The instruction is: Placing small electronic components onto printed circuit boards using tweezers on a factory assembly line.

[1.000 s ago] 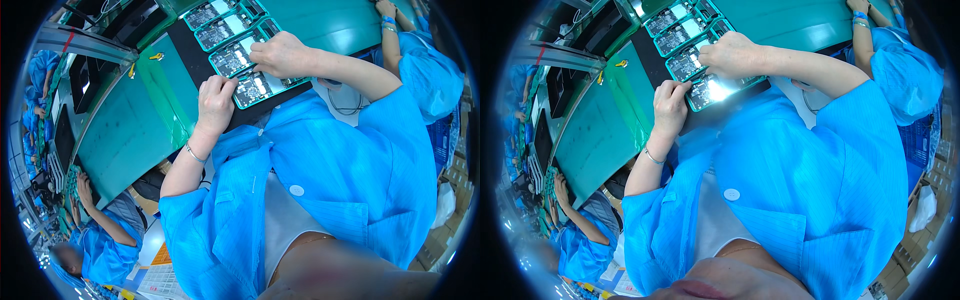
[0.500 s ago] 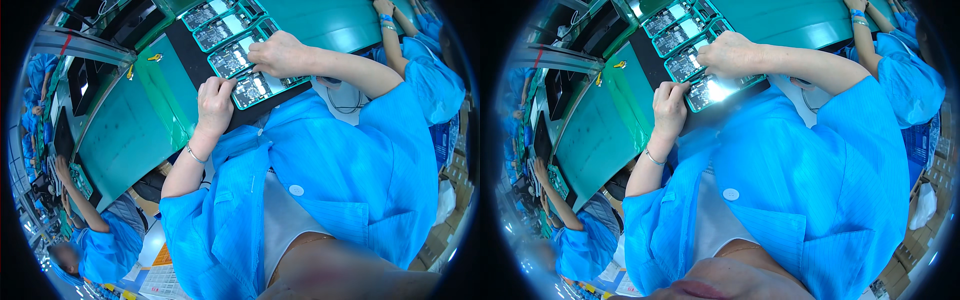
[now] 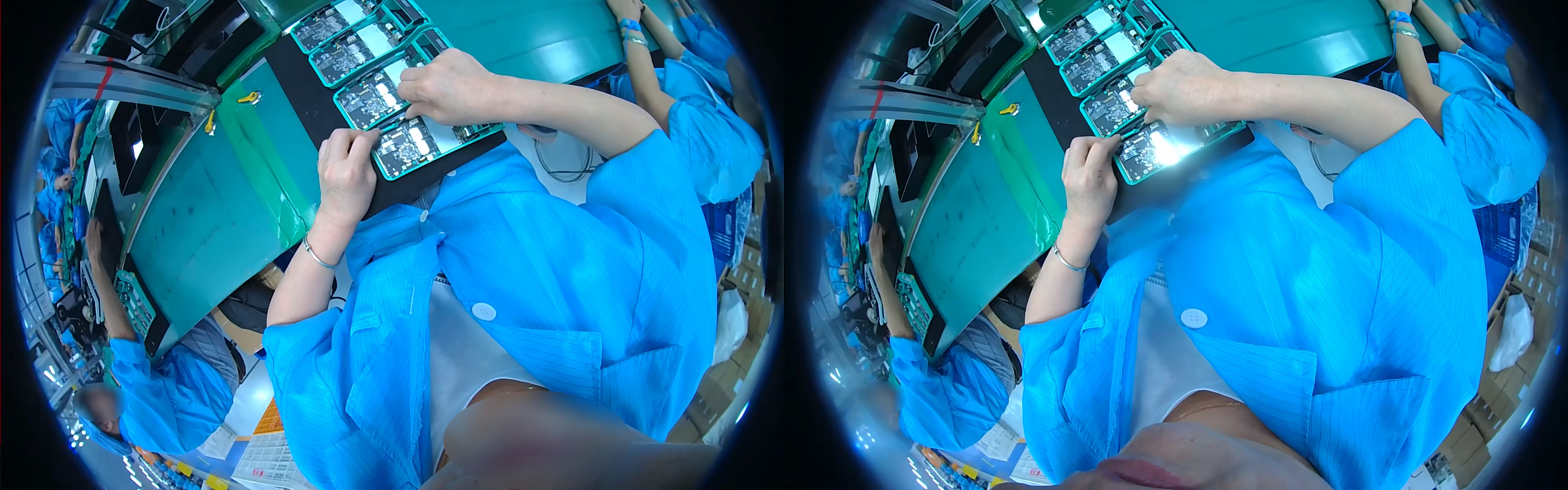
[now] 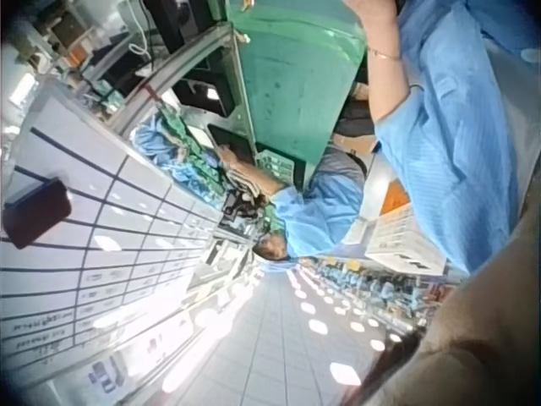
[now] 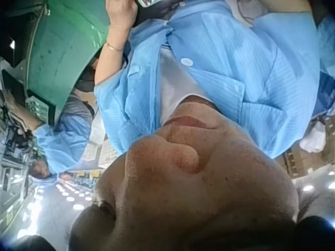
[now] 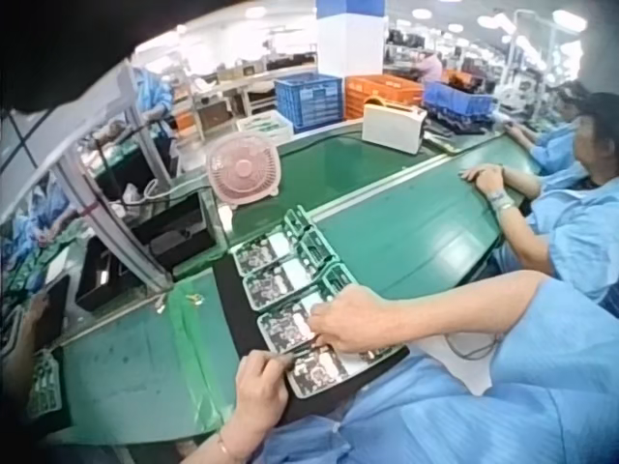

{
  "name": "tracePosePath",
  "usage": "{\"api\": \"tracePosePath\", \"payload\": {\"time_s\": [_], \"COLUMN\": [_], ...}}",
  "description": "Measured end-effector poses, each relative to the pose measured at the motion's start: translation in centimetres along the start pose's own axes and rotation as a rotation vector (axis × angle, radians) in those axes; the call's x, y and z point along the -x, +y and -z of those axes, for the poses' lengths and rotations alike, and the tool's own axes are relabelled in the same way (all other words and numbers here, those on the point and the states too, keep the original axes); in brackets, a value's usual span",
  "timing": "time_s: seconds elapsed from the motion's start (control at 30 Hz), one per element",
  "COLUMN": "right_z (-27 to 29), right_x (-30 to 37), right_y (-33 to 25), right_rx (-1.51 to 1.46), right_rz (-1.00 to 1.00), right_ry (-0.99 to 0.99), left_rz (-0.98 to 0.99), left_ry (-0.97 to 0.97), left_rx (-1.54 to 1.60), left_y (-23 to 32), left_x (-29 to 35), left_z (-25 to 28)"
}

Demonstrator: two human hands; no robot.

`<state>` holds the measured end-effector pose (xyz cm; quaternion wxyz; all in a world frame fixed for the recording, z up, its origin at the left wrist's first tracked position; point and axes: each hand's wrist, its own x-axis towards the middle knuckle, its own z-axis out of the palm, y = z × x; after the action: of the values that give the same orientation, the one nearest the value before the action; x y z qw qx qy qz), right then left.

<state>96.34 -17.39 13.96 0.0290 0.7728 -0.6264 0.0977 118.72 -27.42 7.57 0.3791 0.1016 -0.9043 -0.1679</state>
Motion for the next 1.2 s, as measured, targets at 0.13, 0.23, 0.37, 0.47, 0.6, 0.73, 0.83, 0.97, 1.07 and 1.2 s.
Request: {"api": "tracePosePath", "payload": {"time_s": [0.13, 0.23, 0.37, 0.47, 0.6, 0.73, 0.83, 0.97, 1.07, 1.2], "right_z": [0.2, 0.3, 0.6, 0.7, 0.8, 0.7, 0.8, 0.6, 0.4, -0.3], "right_x": [-0.2, -0.1, -0.1, -0.1, -0.4, -0.4, -0.1, 0.7, 0.9, -0.3], "right_y": [-0.2, -0.2, -0.3, -0.2, 0.0, 0.0, -0.1, -0.5, -0.7, 0.8], "right_rx": [0.020, 0.013, 0.029, 0.017, 0.037, 0.034, 0.048, 0.047, 0.037, 0.013], "right_rz": [-0.007, -0.008, -0.007, 0.021, 0.070, 0.080, 0.091, 0.077, 0.080, 0.091], "right_ry": [-0.053, -0.068, -0.081, -0.055, -0.035, -0.033, -0.026, -0.025, -0.032, 0.070], "left_rz": [0.004, 0.000, -0.003, -0.014, -0.022, -0.032, -0.075, -0.116, -0.155, -0.051], "left_ry": [-0.011, -0.016, -0.035, -0.045, -0.039, -0.047, -0.104, -0.170, -0.216, -0.198], "left_rx": [-0.006, -0.001, -0.014, -0.014, -0.012, -0.020, -0.011, 0.010, 0.060, 0.114], "left_y": [0.1, 0.2, 0.2, 0.1, -0.1, -0.1, -0.1, 0.0, -0.2, -3.1], "left_x": [0.0, 0.0, -0.2, -0.3, -0.5, -0.7, -1.0, -1.2, -1.0, 0.1], "left_z": [0.1, 0.1, 0.3, 0.4, 0.4, 0.4, 0.7, 1.1, 1.3, 1.7]}}
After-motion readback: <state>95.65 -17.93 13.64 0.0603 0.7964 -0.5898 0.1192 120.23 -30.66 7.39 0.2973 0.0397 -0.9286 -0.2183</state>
